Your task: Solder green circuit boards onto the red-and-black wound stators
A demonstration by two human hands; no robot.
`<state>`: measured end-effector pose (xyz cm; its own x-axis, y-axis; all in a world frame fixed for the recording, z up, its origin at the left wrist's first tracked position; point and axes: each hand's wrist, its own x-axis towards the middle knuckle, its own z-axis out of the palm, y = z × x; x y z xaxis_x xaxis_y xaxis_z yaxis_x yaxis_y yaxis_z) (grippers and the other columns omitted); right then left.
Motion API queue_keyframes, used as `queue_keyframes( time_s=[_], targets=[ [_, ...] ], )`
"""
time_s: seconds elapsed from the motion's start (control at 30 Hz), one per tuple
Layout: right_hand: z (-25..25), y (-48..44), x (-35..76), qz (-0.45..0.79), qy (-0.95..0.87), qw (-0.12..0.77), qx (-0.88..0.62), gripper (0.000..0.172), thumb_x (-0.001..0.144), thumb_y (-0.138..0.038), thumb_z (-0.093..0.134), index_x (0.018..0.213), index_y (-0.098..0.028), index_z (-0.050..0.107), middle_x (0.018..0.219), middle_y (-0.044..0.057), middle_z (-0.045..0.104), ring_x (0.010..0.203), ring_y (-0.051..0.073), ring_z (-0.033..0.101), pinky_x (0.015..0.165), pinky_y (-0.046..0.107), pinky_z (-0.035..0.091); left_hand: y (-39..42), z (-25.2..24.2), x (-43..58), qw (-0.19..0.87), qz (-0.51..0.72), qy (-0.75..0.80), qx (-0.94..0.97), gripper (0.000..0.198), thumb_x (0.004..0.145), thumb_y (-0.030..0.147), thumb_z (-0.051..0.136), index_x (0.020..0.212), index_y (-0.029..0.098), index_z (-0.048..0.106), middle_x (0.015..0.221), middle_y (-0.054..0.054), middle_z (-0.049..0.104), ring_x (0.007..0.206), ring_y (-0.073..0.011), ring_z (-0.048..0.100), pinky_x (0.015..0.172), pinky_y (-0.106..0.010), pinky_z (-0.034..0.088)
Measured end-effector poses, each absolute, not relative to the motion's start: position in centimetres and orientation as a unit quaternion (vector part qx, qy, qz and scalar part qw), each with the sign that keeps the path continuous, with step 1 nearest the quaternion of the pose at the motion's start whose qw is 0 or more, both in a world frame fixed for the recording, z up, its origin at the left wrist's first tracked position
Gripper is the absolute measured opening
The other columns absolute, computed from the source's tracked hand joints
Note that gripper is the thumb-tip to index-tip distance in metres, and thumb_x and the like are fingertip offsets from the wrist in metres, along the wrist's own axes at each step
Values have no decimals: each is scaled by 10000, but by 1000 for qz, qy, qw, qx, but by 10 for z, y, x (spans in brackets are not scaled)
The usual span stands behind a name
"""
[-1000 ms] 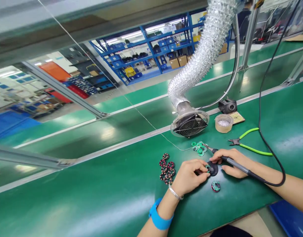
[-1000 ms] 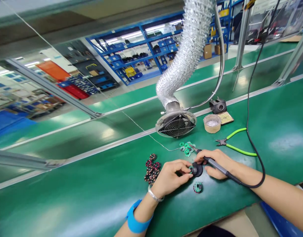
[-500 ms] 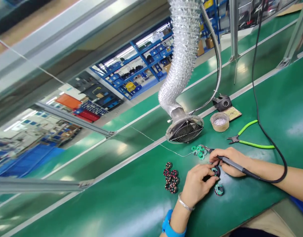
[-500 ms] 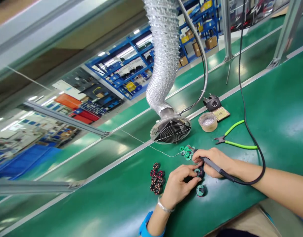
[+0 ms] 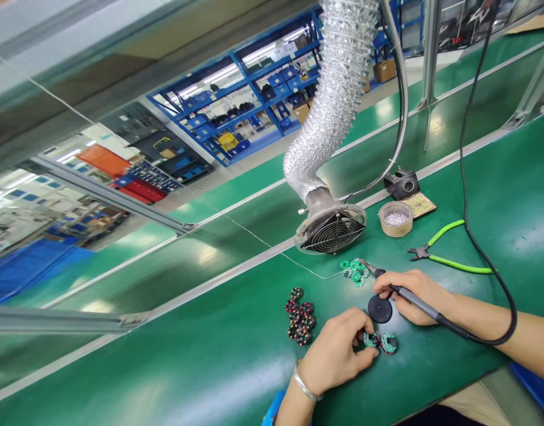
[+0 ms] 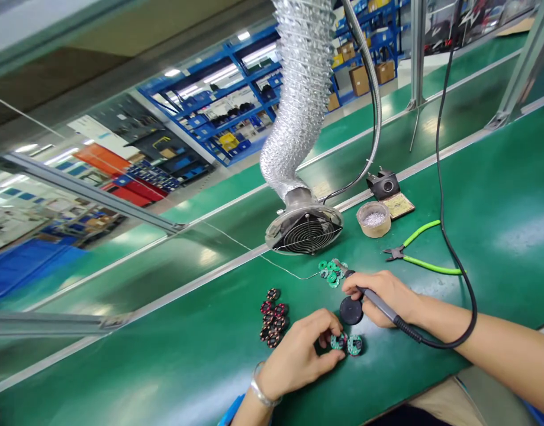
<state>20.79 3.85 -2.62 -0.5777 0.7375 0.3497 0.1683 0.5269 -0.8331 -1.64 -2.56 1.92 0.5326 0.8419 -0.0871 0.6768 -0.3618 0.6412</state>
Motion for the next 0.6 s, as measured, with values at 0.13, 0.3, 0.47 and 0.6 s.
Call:
queue_keyframes(
  time_s=[0.13,0.3,0.47,0.6],
  targets=[
    [-26,39,210,396,-799,349,-288,443,654,-55,423,1035,-204,594,936,14,712,812,133,700,759,207,543,-28,5,2,210,95,429,873,609,578,448,867,1041,190,567,971,-59,659,792,-219,641,668,-296,521],
    [-29,38,214,383,-810,333,-295,407,716,-57,433,1062,-203,588,947,35,728,861,161,720,780,235,567,-37,-16,13,42,79,387,918,461,794,646,622,877,195,580,808,-35,651,672,-186,634,523,-256,449],
    [-49,38,219,374,-803,326,-329,357,800,-122,463,1103,-243,607,982,37,735,876,194,734,782,264,598,-35,3,-48,32,164,458,873,438,808,636,612,849,201,596,721,-6,643,626,-147,604,532,-243,441],
    [-73,42,224,339,-804,332,-358,394,787,-183,557,1159,-284,639,878,19,755,797,213,745,724,256,617,15,39,-127,0,216,627,749,283,841,450,675,815,172,630,763,-17,647,659,-148,611,609,-264,505]
  ],
)
